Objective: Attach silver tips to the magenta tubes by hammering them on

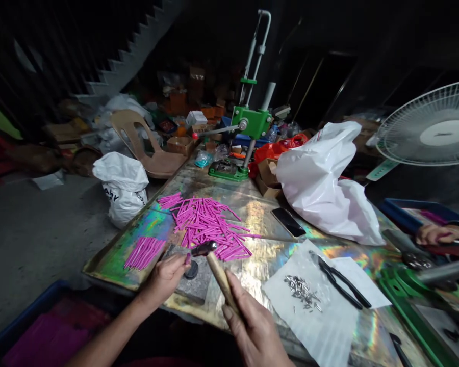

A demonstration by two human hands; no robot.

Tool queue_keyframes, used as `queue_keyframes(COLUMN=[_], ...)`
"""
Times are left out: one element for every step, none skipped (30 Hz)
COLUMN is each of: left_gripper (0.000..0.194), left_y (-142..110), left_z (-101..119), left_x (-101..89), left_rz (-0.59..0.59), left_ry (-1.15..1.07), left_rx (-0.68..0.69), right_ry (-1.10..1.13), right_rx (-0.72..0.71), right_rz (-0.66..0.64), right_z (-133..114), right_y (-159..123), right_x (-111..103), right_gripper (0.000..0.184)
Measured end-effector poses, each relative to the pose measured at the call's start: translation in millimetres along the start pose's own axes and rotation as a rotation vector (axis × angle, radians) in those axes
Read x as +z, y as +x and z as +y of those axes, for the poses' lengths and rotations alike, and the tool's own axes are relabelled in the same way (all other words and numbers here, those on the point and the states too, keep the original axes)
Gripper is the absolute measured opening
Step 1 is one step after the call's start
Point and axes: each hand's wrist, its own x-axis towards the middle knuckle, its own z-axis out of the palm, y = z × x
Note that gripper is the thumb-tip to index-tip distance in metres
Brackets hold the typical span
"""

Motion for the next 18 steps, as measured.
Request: queue_keyframes(left_gripper=[0.019,0.019,0.018,0.018,0.019,0.019,0.02,0.021,0.022,0.022,0.023,0.023,0.023,0.023,0.023,0.023,0.024,0.023], left_y=[-0.2,-0.3,-0.4,-0.5,-0.5,-0.5,-0.5,-0.5,-0.6,-0.6,-0.7,-0.9,-1.1,-1.3,-1.6,-1.9,-2.1,-2.4], left_z=[0.1,0.2,0.3,0.4,0.5,0.6,0.8,1.1,1.5,1.9,2.3,2.6,2.6,2.5,2.2,1.9,1.5,1.1], left_x=[-0.1,-0.1,0.0,0.2,0.4,0.6,0.6,0.6,0.4,0.3,0.3,0.4,0.8,1.4,2.2,3.1,4.0,4.7], left_rz=[0.004,0.008,0.01,0.011,0.012,0.011,0.009,0.007,0.004,0.0,-0.002,0.002,0.01,0.018,0.026,0.031,0.033,0.032], left_ry=[0.002,0.0,-0.004,-0.011,-0.019,-0.027,-0.037,-0.047,-0.053,-0.054,-0.05,-0.04,-0.027,-0.013,-0.003,0.004,0.009,0.01], left_rx=[0.002,0.004,0.004,0.002,-0.001,-0.006,-0.01,-0.014,-0.017,-0.019,-0.019,-0.015,-0.008,0.001,0.011,0.017,0.018,0.017], right_ry=[-0.078,-0.142,-0.198,-0.248,-0.293,-0.334,-0.37,-0.401,-0.425,-0.443,-0.455,-0.464,-0.472,-0.481,-0.497,-0.516,-0.528,-0.531], right_rx=[-0.084,-0.155,-0.215,-0.266,-0.312,-0.354,-0.383,-0.405,-0.42,-0.431,-0.439,-0.443,-0.449,-0.448,-0.432,-0.427,-0.424,-0.409], right_rz=[-0.055,-0.091,-0.108,-0.114,-0.105,-0.08,-0.044,0.003,0.044,0.062,0.059,0.024,-0.032,-0.085,-0.144,-0.147,-0.125,-0.075], right_z=[-3.8,-8.8,-15.1,-22.6,-30.9,-39.1,-46.5,-52.2,-55.9,-57.1,-56.3,-54.0,-51.1,-48.4,-46.8,-46.4,-47.4,-49.2], right_y=[4.4,8.7,12.7,16.1,19.1,21.5,23.4,25.0,26.5,28.0,29.4,30.9,32.1,33.0,33.3,32.9,32.0,30.6], right_x=[-3.1,-7.2,-12.4,-18.3,-24.5,-30.4,-35.4,-38.9,-40.4,-40.2,-38.7,-36.8,-35.2,-34.9,-36.2,-39.0,-42.8,-46.6], right_gripper=[0.043,0.045,0.047,0.048,0.05,0.051,0.053,0.055,0.057,0.058,0.057,0.056,0.053,0.05,0.048,0.048,0.048,0.049])
